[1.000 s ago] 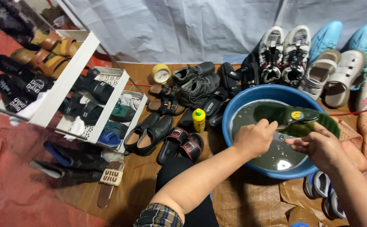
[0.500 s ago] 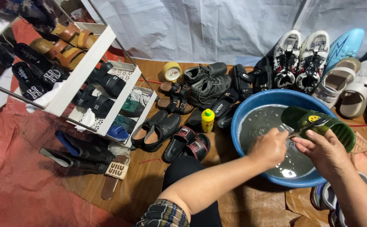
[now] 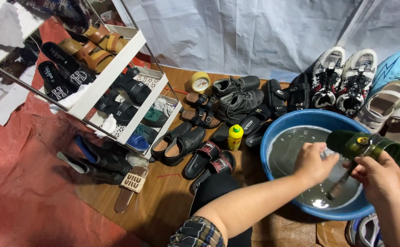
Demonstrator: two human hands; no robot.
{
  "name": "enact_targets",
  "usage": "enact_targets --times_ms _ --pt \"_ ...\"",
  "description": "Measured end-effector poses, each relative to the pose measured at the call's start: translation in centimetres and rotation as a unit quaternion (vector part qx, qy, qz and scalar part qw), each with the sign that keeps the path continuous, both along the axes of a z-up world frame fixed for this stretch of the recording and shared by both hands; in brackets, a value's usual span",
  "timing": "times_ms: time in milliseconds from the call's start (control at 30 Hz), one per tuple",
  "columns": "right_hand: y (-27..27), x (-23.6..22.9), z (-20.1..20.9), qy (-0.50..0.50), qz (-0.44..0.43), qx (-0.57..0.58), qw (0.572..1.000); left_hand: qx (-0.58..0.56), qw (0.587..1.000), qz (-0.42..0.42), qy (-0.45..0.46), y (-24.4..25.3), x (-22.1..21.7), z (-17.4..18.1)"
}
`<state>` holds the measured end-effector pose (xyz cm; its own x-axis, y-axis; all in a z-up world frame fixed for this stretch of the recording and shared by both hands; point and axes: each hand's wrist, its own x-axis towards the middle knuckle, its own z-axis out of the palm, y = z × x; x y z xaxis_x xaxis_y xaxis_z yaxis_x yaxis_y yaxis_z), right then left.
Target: The person scrubs a green slipper with a brush in a blue basin of water. They repeatedly dip the slipper and brush into the water, scrubbing the sole and upper surfaces. The slipper is handled one at a time throughout the clip.
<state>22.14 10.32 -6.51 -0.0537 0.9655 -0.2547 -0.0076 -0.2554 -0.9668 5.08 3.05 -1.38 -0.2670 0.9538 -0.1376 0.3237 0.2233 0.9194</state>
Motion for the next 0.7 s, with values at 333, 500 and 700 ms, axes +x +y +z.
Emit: enact_targets --times_ms 333,500,700 --pt "-3.4 -1.3 6.6 -0.096 0.137 0.129 0.977 -0.152 0.916 0.007 -0.372 3.3 1.6 -0.6" --pt "-3.0 0.3 7.7 -0.121 0.144 0.111 0.976 -0.124 0.942 0.008 -0.312 2.0 1.4 2.8" --pt "-2.8 1.5 8.4 -0.235 0.051 0.332 0.912 -0.057 0.870 -0.020 -0.489 5.9 3.2 -4.9"
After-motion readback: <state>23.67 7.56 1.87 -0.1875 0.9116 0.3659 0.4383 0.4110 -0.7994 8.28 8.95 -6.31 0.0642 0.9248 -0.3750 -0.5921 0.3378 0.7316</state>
